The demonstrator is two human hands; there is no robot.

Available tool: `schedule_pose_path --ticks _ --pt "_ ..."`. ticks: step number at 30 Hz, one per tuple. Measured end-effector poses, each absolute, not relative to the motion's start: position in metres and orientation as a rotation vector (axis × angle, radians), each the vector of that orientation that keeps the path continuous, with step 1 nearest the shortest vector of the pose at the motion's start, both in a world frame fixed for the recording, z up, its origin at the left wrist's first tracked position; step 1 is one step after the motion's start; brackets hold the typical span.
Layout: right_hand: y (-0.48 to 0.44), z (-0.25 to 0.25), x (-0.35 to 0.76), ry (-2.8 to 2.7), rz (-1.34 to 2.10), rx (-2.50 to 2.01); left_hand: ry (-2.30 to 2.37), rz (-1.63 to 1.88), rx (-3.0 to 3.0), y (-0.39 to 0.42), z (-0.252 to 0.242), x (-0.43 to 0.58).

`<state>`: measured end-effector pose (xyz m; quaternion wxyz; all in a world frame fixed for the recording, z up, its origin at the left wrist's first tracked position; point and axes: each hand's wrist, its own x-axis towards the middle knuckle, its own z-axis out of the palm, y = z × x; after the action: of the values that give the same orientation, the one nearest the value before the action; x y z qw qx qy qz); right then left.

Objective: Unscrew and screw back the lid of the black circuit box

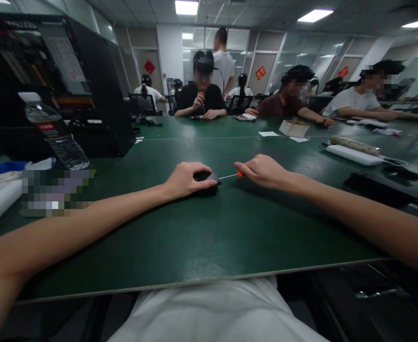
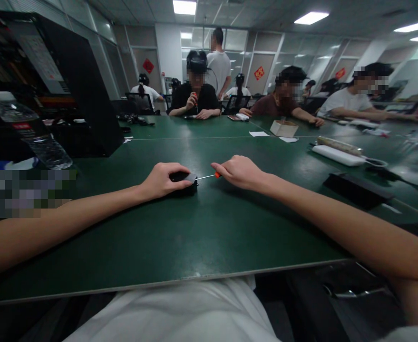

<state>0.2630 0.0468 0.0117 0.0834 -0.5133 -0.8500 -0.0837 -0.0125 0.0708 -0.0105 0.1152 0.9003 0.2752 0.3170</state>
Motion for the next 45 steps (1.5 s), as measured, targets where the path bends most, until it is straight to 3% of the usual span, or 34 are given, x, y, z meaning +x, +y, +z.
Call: schedule_pose_path --ticks 5,17,37,45 --pt "0.048 -0.006 0.265 -2.710 -0.111 -1.178 0.802 0.949 2.594 0.070 -0.010 -0.012" --pt "0.042 -0.012 0.257 -2.591 -0.246 -0.883 0.694 0.979 2.575 0.069 -0.007 -0.013" --pt "0.034 -0.013 0.238 -2.542 -0.508 -1.083 0.643 0.908 2.471 0.071 -0.006 -0.013" --pt "0.028 -0.012 0.242 -2.495 -0.370 -0.919 0.700 0.833 2.368 0.076 -0.006 -0.021"
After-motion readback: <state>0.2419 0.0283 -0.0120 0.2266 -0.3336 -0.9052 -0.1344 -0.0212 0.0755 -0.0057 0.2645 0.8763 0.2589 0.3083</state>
